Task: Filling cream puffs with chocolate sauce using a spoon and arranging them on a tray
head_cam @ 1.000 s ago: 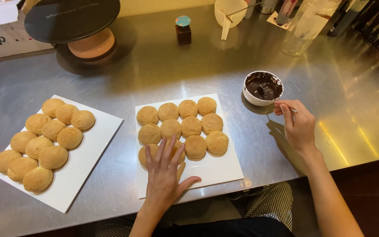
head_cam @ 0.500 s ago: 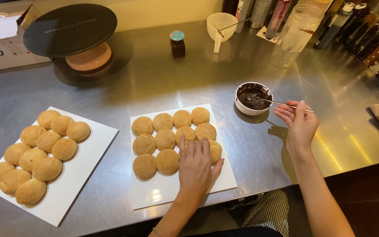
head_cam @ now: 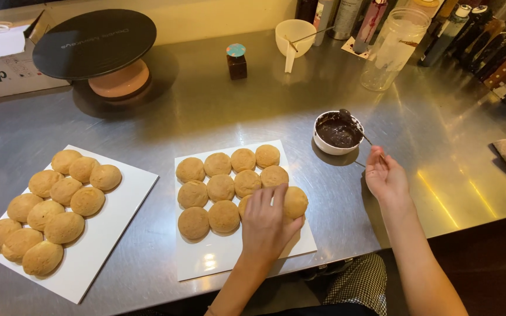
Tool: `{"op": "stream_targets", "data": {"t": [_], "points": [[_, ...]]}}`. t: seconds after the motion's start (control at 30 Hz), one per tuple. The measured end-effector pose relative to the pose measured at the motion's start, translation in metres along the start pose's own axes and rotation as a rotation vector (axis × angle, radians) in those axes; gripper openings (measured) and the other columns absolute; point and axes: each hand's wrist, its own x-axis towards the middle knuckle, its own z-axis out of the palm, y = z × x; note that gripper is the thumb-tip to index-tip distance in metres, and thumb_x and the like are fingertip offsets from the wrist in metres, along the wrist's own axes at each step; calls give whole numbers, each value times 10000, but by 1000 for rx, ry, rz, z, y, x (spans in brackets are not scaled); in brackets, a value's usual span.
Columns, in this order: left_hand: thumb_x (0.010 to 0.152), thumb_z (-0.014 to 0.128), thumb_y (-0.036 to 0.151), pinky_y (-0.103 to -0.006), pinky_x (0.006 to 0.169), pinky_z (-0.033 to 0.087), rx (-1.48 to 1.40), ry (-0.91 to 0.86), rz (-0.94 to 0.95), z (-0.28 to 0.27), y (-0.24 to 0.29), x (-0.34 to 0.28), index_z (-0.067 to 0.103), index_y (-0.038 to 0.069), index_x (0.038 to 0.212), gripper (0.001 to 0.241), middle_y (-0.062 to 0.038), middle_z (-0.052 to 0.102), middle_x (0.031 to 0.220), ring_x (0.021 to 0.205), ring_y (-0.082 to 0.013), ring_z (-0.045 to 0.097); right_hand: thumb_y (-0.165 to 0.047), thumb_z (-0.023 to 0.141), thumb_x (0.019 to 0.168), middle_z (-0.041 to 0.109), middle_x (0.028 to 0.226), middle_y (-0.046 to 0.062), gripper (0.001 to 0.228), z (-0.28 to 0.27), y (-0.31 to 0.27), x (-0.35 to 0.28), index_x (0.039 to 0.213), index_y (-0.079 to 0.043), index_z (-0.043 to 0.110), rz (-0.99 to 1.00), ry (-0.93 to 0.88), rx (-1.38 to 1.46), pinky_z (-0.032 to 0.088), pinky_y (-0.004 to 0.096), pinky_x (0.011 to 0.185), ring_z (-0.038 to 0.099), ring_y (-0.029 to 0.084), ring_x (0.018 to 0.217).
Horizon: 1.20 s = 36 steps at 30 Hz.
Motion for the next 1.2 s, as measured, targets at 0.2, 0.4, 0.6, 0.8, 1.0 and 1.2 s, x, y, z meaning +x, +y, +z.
{"op": "stream_targets", "data": {"t": [0.2, 0.4, 0.6, 0.8, 1.0, 1.2], "points": [[675, 913, 217, -249, 793, 626, -788, 49, -646, -76, -12, 18, 679, 123, 1160, 547, -20, 723, 1103, 948, -135, 689, -277, 531, 1099, 673, 930, 160, 286, 12, 31, -147, 1045, -22, 649, -353, -297, -499, 552, 217, 685, 647, 169, 784], [698, 857, 90, -274, 925, 631, -916, 232, -884, -116, -38, 19, 672, 57, 1193, 529, -44, 703, 1137, 1075, -129, 677, -281, 378, 1123, 702, 824, 192, 426, -49, 75, -242, 984, 40, 622, -885, -712, -1262, 590, 325, 696, 712, 249, 669], [685, 868, 176, -281, 877, 597, -824, 194, -923, -122, -30, 19, 699, 134, 1163, 509, 21, 710, 1093, 1008, -94, 657, -162, 412, 1062, 753, 883, 82, 311, -58, 83, -246, 1072, -9, 682, -1199, -1133, -1541, 614, 267, 736, 756, 184, 783], [664, 890, 134, -273, 916, 622, -864, 232, -847, -109, -29, 13, 700, 86, 1163, 536, -21, 718, 1084, 995, -119, 659, -176, 389, 1077, 758, 837, 72, 340, -62, 86, -244, 1049, -7, 681, -1237, -1062, -1534, 611, 280, 755, 758, 188, 779], [659, 909, 141, -277, 884, 645, -853, 220, -736, -101, -25, 15, 683, 97, 1148, 540, -24, 721, 1129, 994, -133, 676, -181, 373, 1089, 751, 852, 98, 380, -61, 86, -245, 984, 12, 683, -1235, -942, -1503, 607, 294, 760, 752, 201, 757], [653, 921, 188, -273, 849, 632, -801, 163, -719, -91, -20, 15, 690, 131, 1144, 546, 1, 720, 1147, 998, -125, 680, -213, 340, 1109, 739, 842, 123, 447, -55, 86, -252, 954, 29, 683, -1147, -787, -1509, 600, 277, 737, 755, 200, 723]]}}
